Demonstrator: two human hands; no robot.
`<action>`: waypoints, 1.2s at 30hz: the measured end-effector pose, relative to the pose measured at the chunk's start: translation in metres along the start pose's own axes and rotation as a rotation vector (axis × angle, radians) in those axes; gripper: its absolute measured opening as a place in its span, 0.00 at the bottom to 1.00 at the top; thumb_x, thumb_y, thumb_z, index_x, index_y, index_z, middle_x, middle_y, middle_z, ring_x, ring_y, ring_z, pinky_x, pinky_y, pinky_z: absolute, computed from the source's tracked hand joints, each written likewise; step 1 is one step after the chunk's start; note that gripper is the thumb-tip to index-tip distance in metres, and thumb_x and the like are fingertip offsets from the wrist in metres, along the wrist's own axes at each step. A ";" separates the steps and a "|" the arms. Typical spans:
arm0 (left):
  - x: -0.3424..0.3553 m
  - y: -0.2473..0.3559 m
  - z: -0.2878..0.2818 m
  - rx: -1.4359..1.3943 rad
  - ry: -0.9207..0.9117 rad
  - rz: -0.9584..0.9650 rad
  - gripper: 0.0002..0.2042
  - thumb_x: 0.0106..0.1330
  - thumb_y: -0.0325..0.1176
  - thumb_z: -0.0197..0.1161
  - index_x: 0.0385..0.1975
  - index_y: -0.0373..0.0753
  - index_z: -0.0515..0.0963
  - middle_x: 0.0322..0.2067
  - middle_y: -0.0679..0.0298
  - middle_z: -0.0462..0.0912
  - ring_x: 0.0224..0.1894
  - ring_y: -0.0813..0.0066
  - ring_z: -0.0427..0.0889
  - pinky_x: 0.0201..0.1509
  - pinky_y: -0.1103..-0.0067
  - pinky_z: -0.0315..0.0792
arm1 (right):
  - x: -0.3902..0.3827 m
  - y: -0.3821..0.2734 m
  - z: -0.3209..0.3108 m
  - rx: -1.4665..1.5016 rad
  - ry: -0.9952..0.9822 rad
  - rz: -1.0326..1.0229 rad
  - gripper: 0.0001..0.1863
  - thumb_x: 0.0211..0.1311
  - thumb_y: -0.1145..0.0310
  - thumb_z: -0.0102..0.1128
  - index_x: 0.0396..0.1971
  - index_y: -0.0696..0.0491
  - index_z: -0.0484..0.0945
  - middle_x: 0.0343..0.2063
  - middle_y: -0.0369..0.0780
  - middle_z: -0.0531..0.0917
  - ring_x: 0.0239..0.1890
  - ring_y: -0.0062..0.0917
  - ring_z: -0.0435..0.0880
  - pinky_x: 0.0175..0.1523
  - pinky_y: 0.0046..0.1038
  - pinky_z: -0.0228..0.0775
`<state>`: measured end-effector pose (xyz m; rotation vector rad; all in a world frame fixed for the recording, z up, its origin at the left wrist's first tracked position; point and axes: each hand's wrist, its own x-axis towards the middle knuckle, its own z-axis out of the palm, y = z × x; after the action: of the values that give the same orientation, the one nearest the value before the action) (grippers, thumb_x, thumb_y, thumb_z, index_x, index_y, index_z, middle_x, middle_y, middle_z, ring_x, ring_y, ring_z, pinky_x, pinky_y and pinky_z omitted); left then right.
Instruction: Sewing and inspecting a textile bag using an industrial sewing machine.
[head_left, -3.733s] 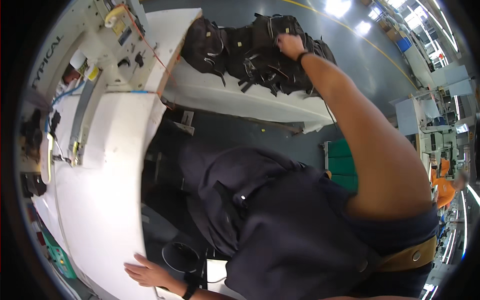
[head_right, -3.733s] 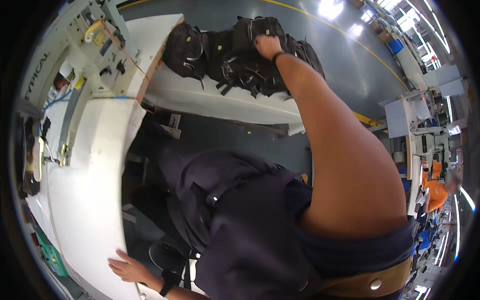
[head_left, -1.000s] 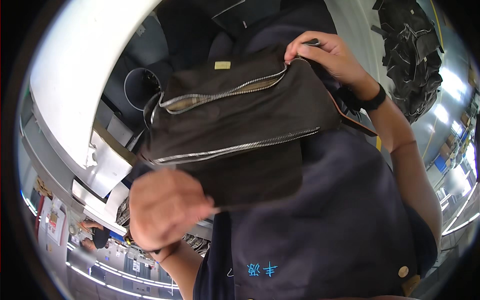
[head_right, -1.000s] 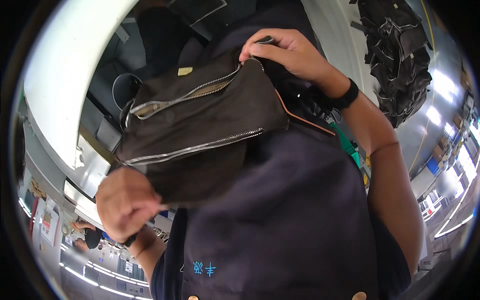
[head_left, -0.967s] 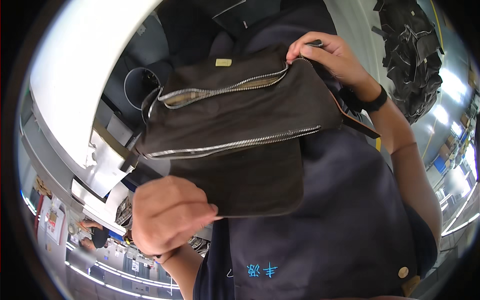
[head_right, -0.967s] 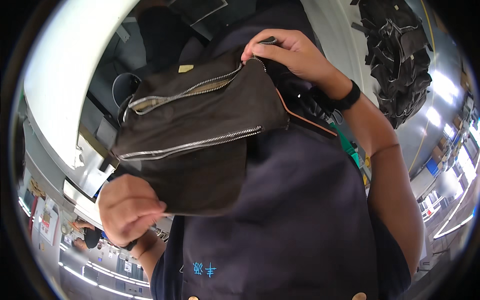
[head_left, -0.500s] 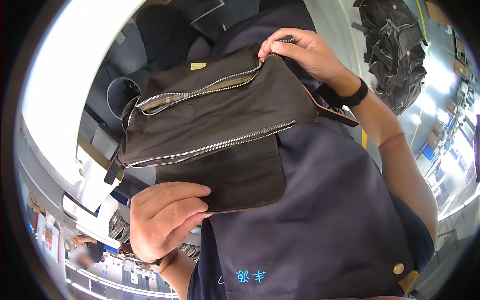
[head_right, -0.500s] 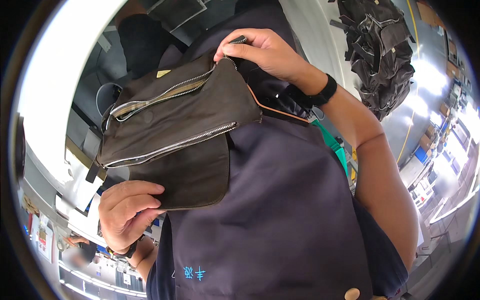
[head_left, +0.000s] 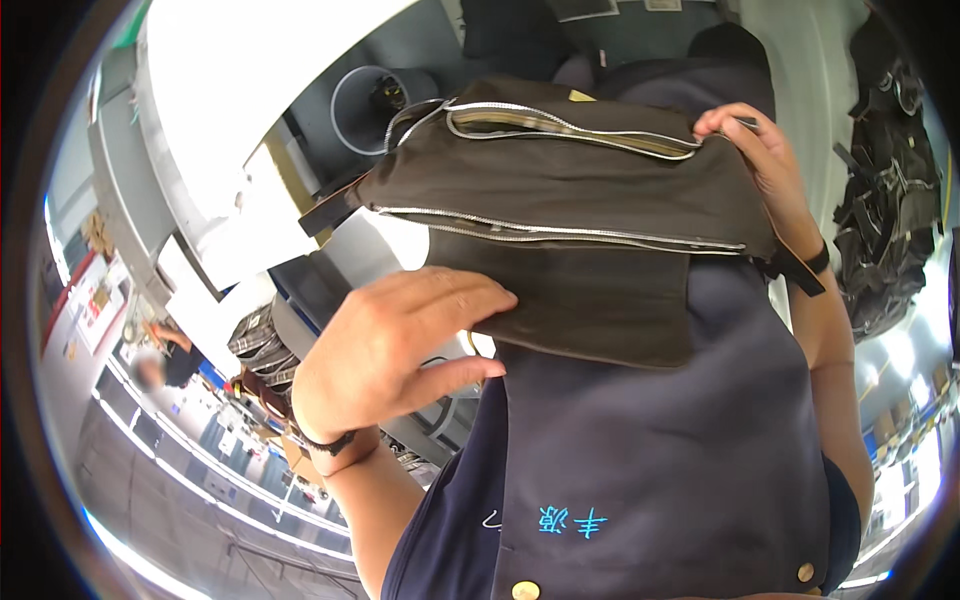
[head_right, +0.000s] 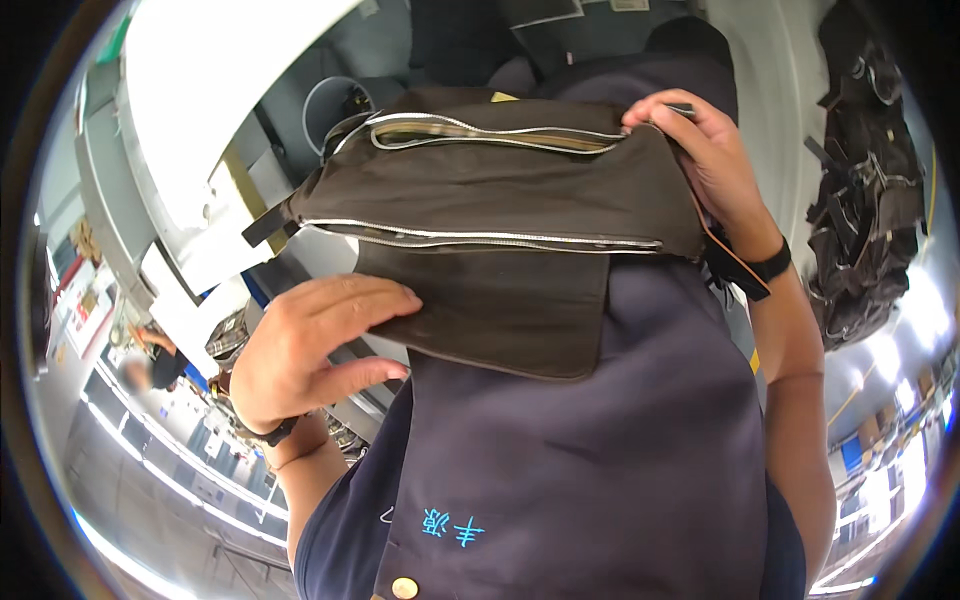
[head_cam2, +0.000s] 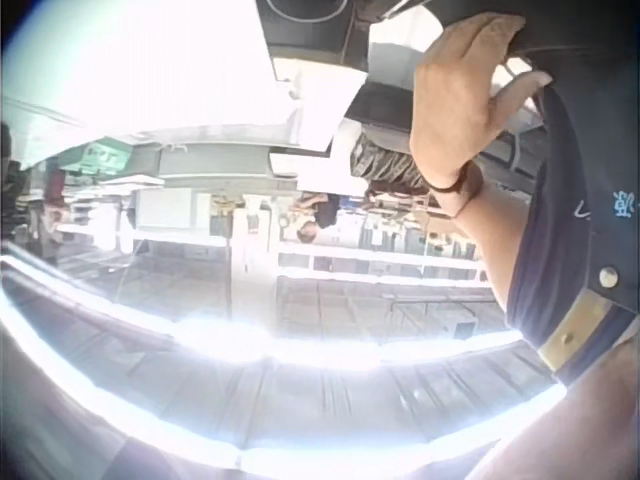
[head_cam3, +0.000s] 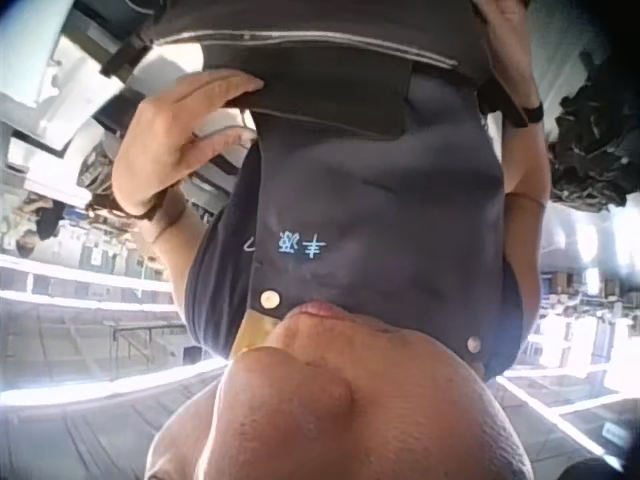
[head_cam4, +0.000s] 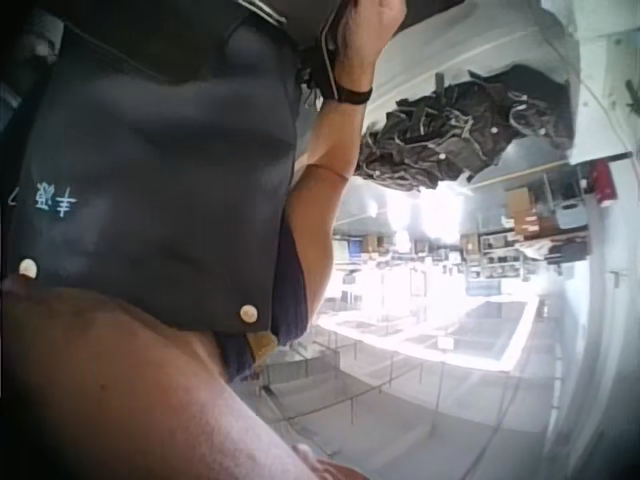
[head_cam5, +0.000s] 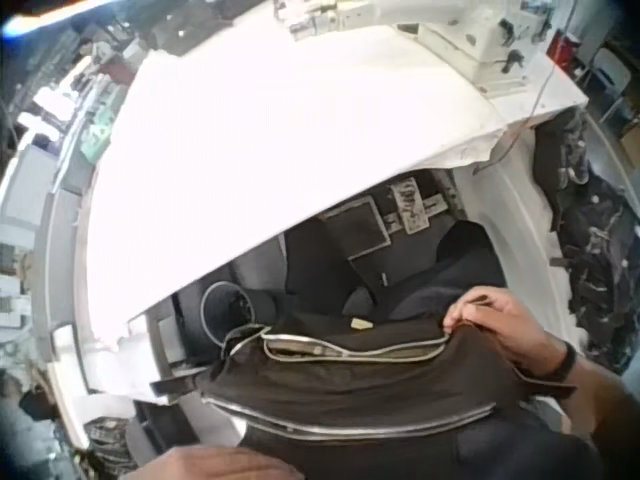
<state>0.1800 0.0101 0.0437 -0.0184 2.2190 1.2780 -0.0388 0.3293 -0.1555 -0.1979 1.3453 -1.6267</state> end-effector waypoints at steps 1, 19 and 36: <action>-0.006 -0.006 -0.004 0.007 0.020 -0.004 0.19 0.58 0.34 0.76 0.46 0.29 0.84 0.48 0.51 0.87 0.50 0.52 0.86 0.51 0.67 0.80 | 0.000 0.000 0.000 0.025 0.021 0.005 0.11 0.79 0.66 0.56 0.46 0.59 0.81 0.45 0.40 0.86 0.50 0.21 0.83 0.60 0.25 0.73; 0.050 -0.128 0.074 0.425 0.815 -0.249 0.61 0.48 0.63 0.80 0.72 0.24 0.56 0.67 0.34 0.67 0.64 0.40 0.75 0.66 0.60 0.73 | 0.031 0.036 -0.025 0.403 0.180 -0.032 0.14 0.78 0.64 0.54 0.53 0.57 0.79 0.49 0.38 0.82 0.53 0.24 0.82 0.62 0.26 0.73; 0.085 -0.159 0.007 -0.510 1.043 0.296 0.43 0.76 0.68 0.43 0.70 0.29 0.64 0.67 0.43 0.71 0.72 0.52 0.68 0.78 0.58 0.59 | 0.032 0.024 -0.008 0.280 0.186 -0.040 0.12 0.76 0.62 0.61 0.46 0.55 0.81 0.43 0.33 0.85 0.47 0.16 0.83 0.54 0.21 0.74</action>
<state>0.1572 -0.0484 -0.1254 -0.7223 2.6603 2.3544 -0.0470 0.3127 -0.1922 0.0963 1.2381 -1.8830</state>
